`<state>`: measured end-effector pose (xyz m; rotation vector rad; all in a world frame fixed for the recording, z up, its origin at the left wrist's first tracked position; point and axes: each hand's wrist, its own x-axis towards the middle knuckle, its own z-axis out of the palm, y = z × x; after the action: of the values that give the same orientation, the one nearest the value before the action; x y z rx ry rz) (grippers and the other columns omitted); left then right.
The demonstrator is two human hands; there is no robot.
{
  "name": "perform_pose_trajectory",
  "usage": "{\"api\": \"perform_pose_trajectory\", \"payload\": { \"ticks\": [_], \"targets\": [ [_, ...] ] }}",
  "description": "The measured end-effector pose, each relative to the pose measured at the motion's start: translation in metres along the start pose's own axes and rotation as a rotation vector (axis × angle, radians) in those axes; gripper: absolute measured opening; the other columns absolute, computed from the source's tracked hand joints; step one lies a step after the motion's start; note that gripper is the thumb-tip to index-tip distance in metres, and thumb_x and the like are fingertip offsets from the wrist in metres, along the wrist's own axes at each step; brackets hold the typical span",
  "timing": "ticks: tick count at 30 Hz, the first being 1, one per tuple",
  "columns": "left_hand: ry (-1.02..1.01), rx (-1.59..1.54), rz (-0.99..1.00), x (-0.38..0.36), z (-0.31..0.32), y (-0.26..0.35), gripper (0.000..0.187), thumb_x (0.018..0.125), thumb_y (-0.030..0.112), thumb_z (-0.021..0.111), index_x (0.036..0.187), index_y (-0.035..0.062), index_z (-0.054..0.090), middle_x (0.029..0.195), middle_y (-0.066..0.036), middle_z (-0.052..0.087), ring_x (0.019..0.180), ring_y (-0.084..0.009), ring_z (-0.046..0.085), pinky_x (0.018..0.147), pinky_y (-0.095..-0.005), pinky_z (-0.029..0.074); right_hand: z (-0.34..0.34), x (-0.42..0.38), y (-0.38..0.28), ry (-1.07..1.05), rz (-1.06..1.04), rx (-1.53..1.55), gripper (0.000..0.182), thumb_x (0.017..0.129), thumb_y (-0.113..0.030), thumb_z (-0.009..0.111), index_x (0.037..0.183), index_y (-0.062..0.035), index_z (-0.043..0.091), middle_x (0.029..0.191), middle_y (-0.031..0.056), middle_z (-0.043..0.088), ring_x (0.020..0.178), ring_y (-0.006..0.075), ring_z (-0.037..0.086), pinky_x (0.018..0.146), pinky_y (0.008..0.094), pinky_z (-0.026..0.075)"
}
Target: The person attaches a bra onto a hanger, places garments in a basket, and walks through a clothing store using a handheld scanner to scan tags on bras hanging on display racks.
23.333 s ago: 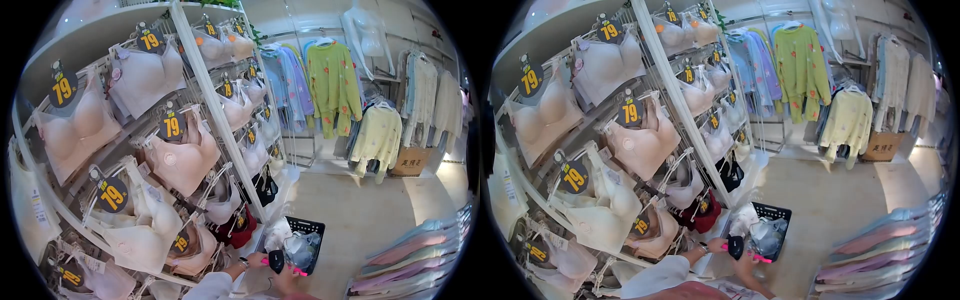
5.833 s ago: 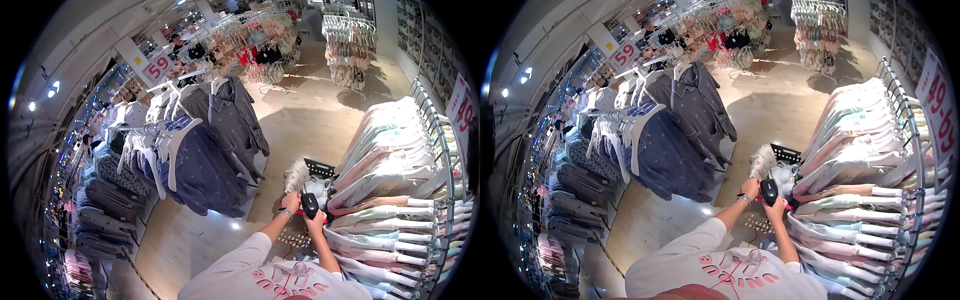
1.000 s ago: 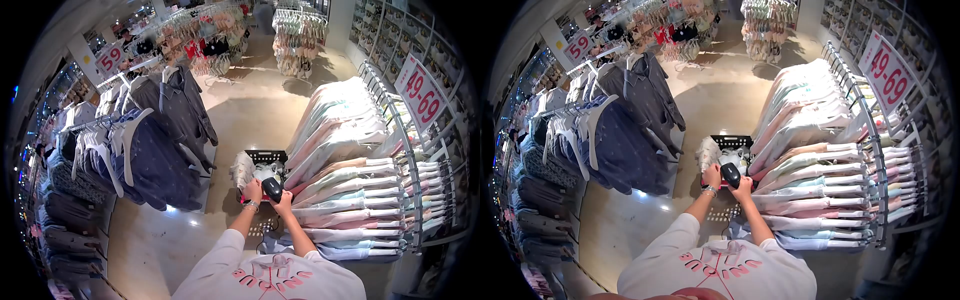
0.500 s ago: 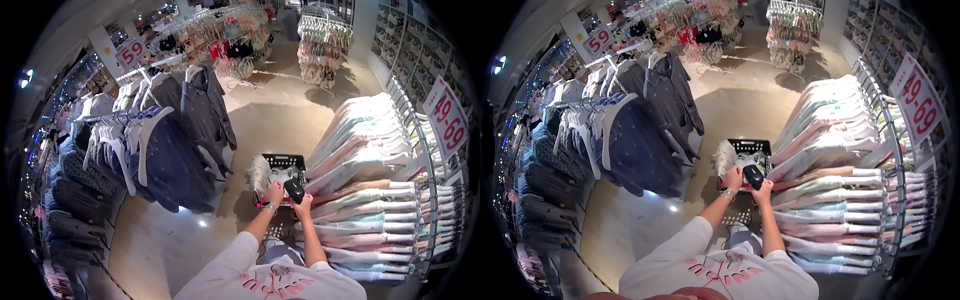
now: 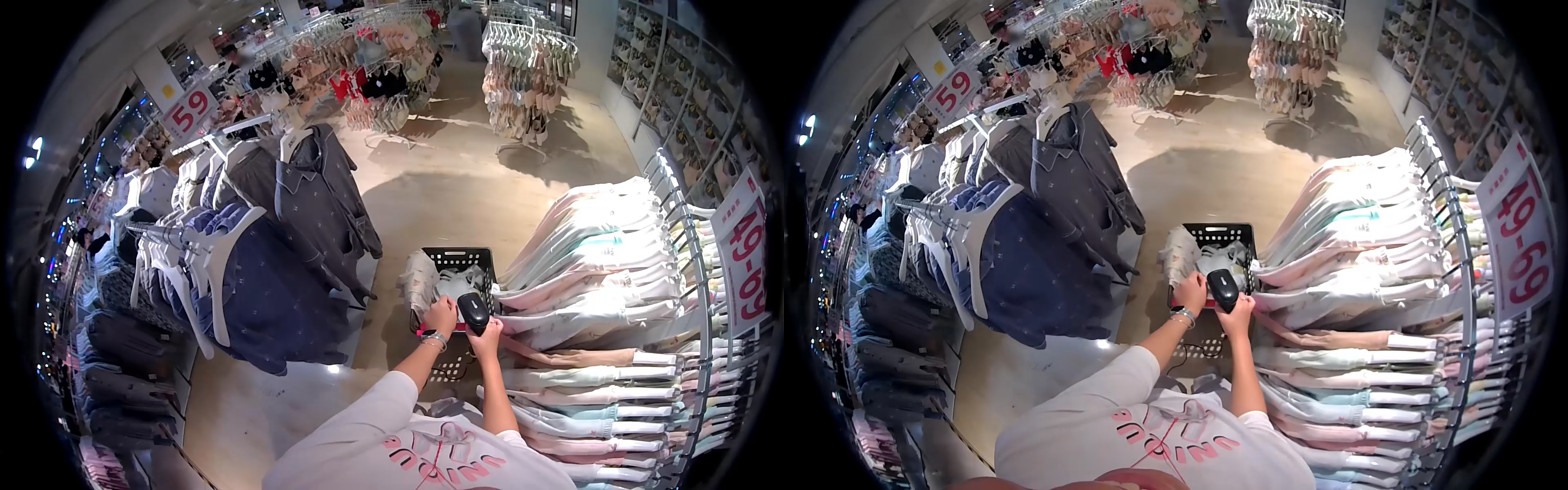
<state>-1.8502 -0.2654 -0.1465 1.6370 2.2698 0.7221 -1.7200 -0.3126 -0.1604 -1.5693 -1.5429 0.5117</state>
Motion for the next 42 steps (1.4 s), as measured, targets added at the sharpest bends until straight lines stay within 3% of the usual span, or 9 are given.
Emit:
{"api": "perform_pose_trajectory", "payload": {
  "ticks": [15,21,25,27,31,35,36,39,42],
  "targets": [
    [-0.086,0.022,0.043,0.156,0.044,0.013,0.026,0.088,0.032,0.053,0.079,0.0105,0.063,0.068,-0.017,0.064,0.066,-0.0385,0.063,0.057,-0.0480,0.051,0.068,0.133,0.014,-0.064,0.062,-0.055,0.038,0.064,-0.021,0.075,0.094,-0.0022,0.061,0.094,0.0154,0.061,0.100,0.0339,0.050,0.097,0.0437,0.031],
    [-0.103,-0.064,0.131,0.224,0.050,0.016,0.029,0.089,0.030,0.050,0.075,0.0080,0.063,0.064,-0.016,0.063,0.061,-0.0371,0.063,0.055,-0.0459,0.051,0.108,0.185,0.017,-0.024,0.262,-0.172,0.039,0.066,-0.032,0.073,0.085,0.0003,0.061,0.090,0.0174,0.060,0.101,0.0363,0.049,0.095,0.0429,0.033],
    [-0.134,-0.054,0.224,0.263,0.059,0.016,0.024,0.088,0.028,0.051,0.077,0.0081,0.060,0.066,-0.015,0.065,0.061,-0.0352,0.064,0.053,-0.0458,0.051,0.135,0.202,0.042,-0.039,0.287,-0.200,0.046,0.066,-0.037,0.075,0.094,-0.0032,0.063,0.097,0.0176,0.061,0.107,0.0363,0.048,0.099,0.0435,0.033],
    [-0.106,-0.047,0.261,0.280,0.068,0.011,0.024,0.088,0.028,0.052,0.076,0.0086,0.060,0.065,-0.015,0.064,0.060,-0.0346,0.064,0.052,-0.0449,0.051,0.151,0.208,0.041,0.072,0.222,-0.218,0.035,0.070,-0.031,0.073,0.097,-0.0109,0.065,0.095,0.0108,0.064,0.099,0.0288,0.055,0.099,0.0408,0.030],
    [-0.149,-0.062,0.225,0.321,0.077,0.019,0.027,0.088,0.028,0.052,0.074,0.0084,0.063,0.067,-0.015,0.065,0.064,-0.0352,0.064,0.056,-0.0457,0.051,0.158,0.239,0.034,0.059,0.221,-0.159,0.038,0.069,-0.033,0.074,0.099,-0.0122,0.066,0.097,0.0102,0.064,0.102,0.0269,0.056,0.100,0.0410,0.027],
    [-0.134,-0.006,0.312,0.361,0.091,0.029,0.028,0.088,0.029,0.049,0.074,0.0093,0.063,0.066,-0.015,0.065,0.060,-0.0345,0.065,0.054,-0.0452,0.052,0.149,0.282,0.036,-0.138,0.498,-0.156,0.049,0.068,-0.045,0.072,0.098,-0.0074,0.066,0.097,0.0124,0.063,0.104,0.0271,0.054,0.103,0.0425,0.023],
    [-0.142,-0.041,0.301,0.373,0.097,0.031,0.029,0.087,0.028,0.049,0.073,0.0083,0.064,0.067,-0.016,0.065,0.061,-0.0355,0.065,0.055,-0.0466,0.052,0.151,0.295,0.033,-0.070,0.653,-0.035,0.048,0.067,-0.046,0.071,0.097,-0.0083,0.066,0.094,0.0123,0.066,0.098,0.0265,0.059,0.097,0.0387,0.032],
    [-0.212,-0.008,0.317,0.407,0.116,0.042,0.030,0.087,0.028,0.049,0.073,0.0065,0.064,0.068,-0.018,0.065,0.064,-0.0362,0.065,0.057,-0.0479,0.052,0.150,0.329,0.028,-0.063,0.671,0.119,0.044,0.070,-0.041,0.071,0.097,-0.0061,0.065,0.094,0.0130,0.067,0.090,0.0251,0.064,0.083,0.0326,0.047],
    [-0.319,-0.005,0.395,0.437,0.135,0.055,0.032,0.087,0.030,0.048,0.077,0.0053,0.066,0.072,-0.019,0.065,0.067,-0.0372,0.065,0.061,-0.0476,0.053,0.162,0.350,0.036,0.067,0.695,0.025,0.052,0.067,-0.046,0.072,0.096,-0.0034,0.066,0.091,0.0181,0.067,0.089,0.0306,0.065,0.082,0.0342,0.047]
  ]
}}
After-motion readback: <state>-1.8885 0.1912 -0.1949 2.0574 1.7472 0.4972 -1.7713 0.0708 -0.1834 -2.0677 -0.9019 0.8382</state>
